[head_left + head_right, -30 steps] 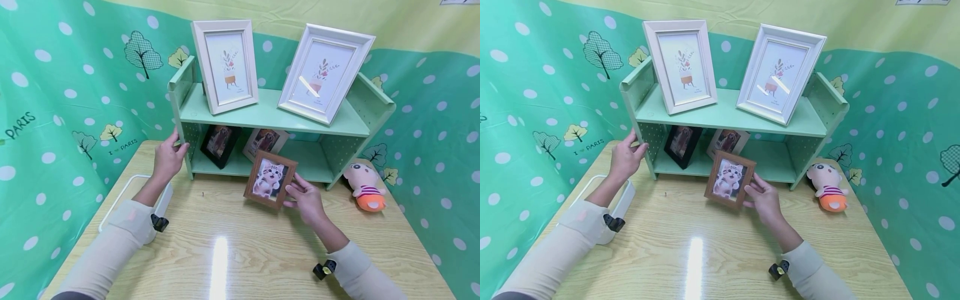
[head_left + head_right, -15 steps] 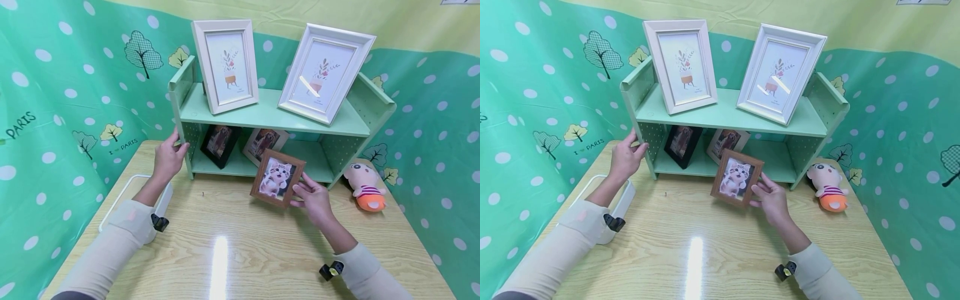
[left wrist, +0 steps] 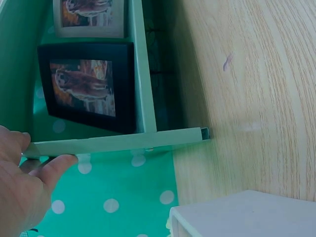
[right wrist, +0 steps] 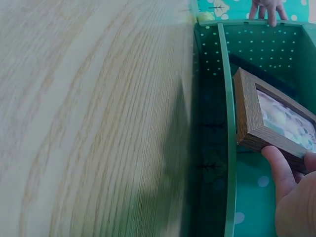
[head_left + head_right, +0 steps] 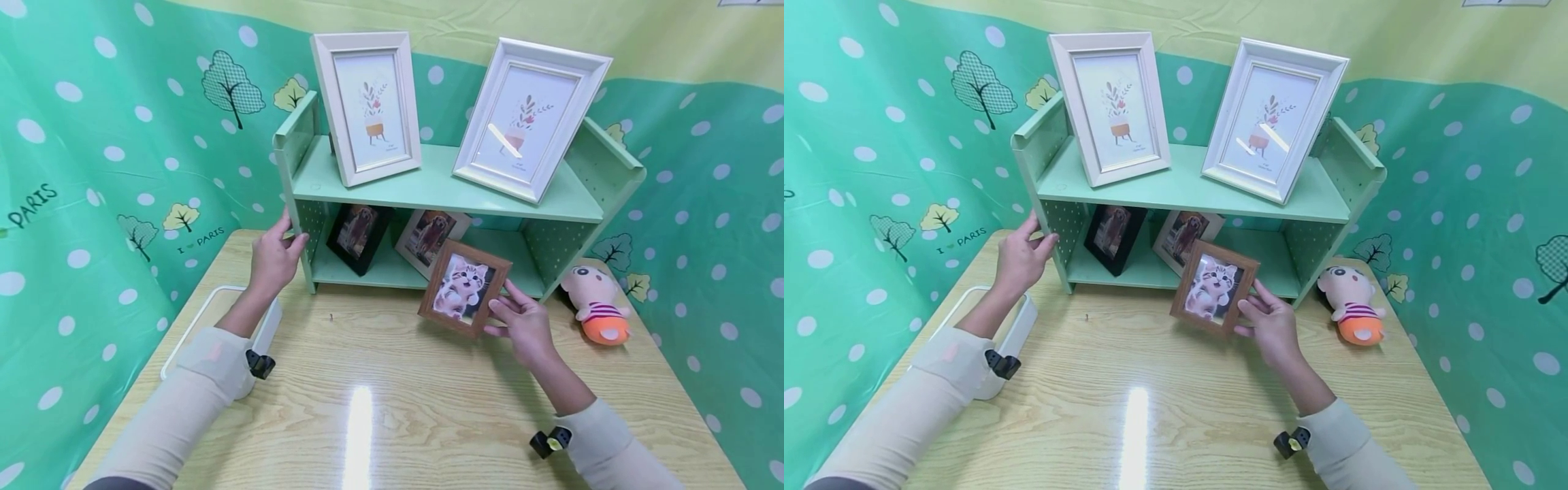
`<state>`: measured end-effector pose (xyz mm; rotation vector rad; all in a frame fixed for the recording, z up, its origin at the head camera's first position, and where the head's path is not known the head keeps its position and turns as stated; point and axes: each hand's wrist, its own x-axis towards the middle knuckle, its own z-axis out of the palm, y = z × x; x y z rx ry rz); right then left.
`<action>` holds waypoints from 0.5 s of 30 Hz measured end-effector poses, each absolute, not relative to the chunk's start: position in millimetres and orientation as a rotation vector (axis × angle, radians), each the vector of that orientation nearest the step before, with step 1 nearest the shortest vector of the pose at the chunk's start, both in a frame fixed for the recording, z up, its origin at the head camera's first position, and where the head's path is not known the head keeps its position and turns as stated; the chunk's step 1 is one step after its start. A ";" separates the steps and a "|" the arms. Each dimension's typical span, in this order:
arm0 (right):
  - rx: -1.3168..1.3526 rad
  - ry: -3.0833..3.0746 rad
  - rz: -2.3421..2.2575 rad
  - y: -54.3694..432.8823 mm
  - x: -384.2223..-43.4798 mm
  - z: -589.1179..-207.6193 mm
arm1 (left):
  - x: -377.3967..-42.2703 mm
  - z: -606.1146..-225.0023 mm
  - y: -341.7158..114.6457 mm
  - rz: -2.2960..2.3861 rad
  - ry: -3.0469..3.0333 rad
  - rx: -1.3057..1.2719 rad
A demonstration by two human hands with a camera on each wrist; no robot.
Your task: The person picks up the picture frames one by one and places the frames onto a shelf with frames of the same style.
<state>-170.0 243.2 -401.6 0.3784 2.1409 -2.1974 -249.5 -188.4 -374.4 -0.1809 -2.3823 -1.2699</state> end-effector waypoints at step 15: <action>0.444 2.185 -2.196 261.1 -175.4 -392.2 | -249.3 -374.3 -189.1 -1.272 -2.373 -0.204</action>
